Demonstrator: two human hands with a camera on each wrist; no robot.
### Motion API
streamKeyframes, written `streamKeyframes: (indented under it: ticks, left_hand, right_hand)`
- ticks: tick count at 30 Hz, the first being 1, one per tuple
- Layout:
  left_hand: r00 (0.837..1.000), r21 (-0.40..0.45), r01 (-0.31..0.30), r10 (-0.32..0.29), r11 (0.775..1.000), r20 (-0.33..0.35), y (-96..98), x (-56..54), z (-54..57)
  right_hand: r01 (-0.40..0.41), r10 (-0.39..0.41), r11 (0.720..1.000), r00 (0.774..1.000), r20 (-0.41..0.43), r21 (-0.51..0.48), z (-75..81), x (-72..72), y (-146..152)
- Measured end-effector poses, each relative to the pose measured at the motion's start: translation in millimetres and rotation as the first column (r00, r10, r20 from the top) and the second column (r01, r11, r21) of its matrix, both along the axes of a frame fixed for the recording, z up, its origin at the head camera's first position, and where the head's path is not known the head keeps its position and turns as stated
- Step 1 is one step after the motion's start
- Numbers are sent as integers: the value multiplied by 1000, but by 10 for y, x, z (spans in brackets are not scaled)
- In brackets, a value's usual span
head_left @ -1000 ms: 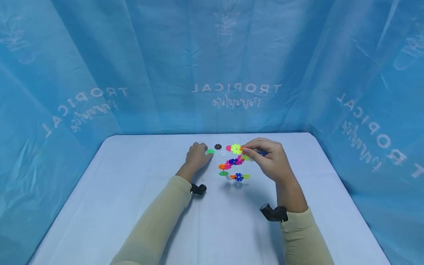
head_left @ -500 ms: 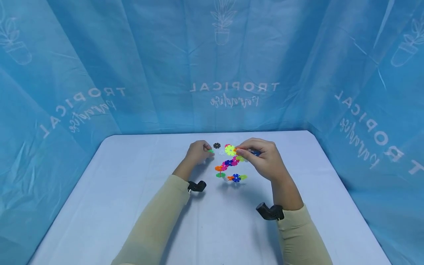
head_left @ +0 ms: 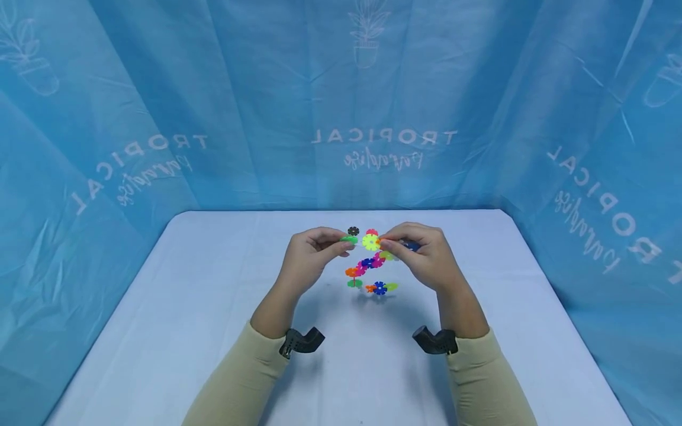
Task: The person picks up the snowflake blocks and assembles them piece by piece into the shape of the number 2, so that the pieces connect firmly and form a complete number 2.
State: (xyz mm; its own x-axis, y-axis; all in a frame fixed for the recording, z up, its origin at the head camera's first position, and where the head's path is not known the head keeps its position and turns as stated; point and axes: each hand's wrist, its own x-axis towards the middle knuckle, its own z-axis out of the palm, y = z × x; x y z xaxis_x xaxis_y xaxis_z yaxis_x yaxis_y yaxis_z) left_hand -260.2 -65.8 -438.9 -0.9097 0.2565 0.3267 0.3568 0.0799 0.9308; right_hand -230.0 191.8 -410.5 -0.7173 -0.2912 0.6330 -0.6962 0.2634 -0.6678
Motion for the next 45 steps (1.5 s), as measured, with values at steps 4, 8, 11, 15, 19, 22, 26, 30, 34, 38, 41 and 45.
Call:
streamKeyframes:
  ticks: [4, 8, 11, 15, 19, 22, 26, 30, 34, 38, 41, 45]
  left_hand:
    - [999, -11, 17, -18, 1000, -38, 9, 103, 54]
    - [999, -5, 20, -21, 1000, -47, 6, 153, 68]
    - [998, 0, 31, -31, 1000, -61, 7, 167, 70]
    - [996, -2, 36, -36, 999, -83, 6, 176, 77]
    - [995, -11, 35, -36, 999, -91, -4, 181, 76]
    - [995, -8, 39, -39, 999, -88, -12, 184, 73]
    - [995, -4, 46, -46, 999, -85, -20, 190, 72]
    - [995, -23, 39, -41, 999, -95, -16, 205, 76]
    - [993, -37, 24, -28, 999, -112, -18, 217, 76]
    - [987, -42, 10, -17, 999, -163, -36, 215, 70]
    - [973, -68, -13, -3, 998, -231, -54, 215, 75]
    - [945, -119, -55, 12, 991, -328, -73, 211, 92]
  right_hand:
    - [-23, 23, 1000, 1000, -9, 8, -8, -3, 4]
    - [-38, 38, 999, 999, -11, 15, -14, -8, 4]
    - [-45, 45, 999, 999, -12, 20, -14, -12, -4]
    - [-49, 50, 998, 999, -15, 28, -11, -15, -9]
    - [-55, 55, 998, 998, -16, 35, -8, -10, -11]
    - [-58, 59, 998, 998, -17, 38, -9, -6, -12]
    - [-62, 63, 997, 998, -18, 39, -15, -9, -11]
    - [-79, 80, 996, 996, -28, 44, -21, -21, -17]
    - [-85, 87, 995, 995, -41, 45, -19, -9, -37]
    - [-77, 79, 996, 995, -53, 41, -8, 21, -83]
    - [-57, 60, 997, 996, -68, 45, -2, 38, -127]
    - [-31, 35, 999, 995, -96, 39, -6, 47, -178]
